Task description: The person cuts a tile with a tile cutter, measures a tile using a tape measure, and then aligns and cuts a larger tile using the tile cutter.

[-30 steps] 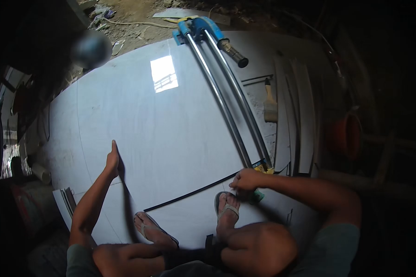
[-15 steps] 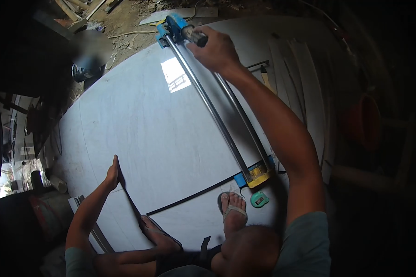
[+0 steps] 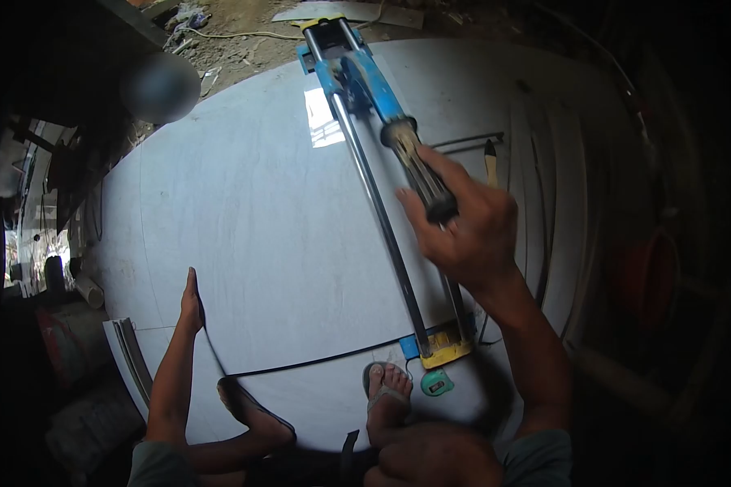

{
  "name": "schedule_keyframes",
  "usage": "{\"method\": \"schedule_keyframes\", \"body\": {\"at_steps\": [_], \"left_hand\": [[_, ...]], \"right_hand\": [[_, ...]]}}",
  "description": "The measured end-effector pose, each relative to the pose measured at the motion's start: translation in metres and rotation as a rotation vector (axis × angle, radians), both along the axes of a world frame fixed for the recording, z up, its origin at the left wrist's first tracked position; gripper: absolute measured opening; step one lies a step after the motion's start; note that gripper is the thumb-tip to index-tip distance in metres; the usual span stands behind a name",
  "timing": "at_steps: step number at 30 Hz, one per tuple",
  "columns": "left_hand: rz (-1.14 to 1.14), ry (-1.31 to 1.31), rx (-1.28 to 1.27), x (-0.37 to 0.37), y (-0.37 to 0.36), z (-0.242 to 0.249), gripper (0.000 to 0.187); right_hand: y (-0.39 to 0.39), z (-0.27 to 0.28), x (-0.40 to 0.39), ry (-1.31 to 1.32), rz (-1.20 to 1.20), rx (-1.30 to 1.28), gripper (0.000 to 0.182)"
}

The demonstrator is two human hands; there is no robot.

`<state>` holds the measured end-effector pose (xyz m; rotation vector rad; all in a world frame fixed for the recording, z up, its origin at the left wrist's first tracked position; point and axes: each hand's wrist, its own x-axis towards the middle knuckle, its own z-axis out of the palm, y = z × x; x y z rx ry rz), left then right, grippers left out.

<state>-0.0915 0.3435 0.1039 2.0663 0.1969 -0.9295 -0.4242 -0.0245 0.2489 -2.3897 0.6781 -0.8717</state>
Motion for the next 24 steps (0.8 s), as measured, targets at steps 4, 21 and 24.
{"method": "schedule_keyframes", "body": {"at_steps": [4, 21, 24], "left_hand": [[0.043, 0.078, -0.068, 0.011, 0.010, -0.011, 0.070], [0.084, 0.084, -0.043, 0.000, -0.001, -0.003, 0.077], [-0.025, -0.001, 0.037, 0.006, 0.006, -0.005, 0.081]], "right_hand": [[0.018, 0.009, -0.032, -0.001, 0.038, -0.139, 0.041], [0.011, -0.189, -0.107, 0.367, -0.445, 0.517, 0.031], [0.005, -0.195, -0.095, 0.280, -0.537, 0.581, 0.038]]}}
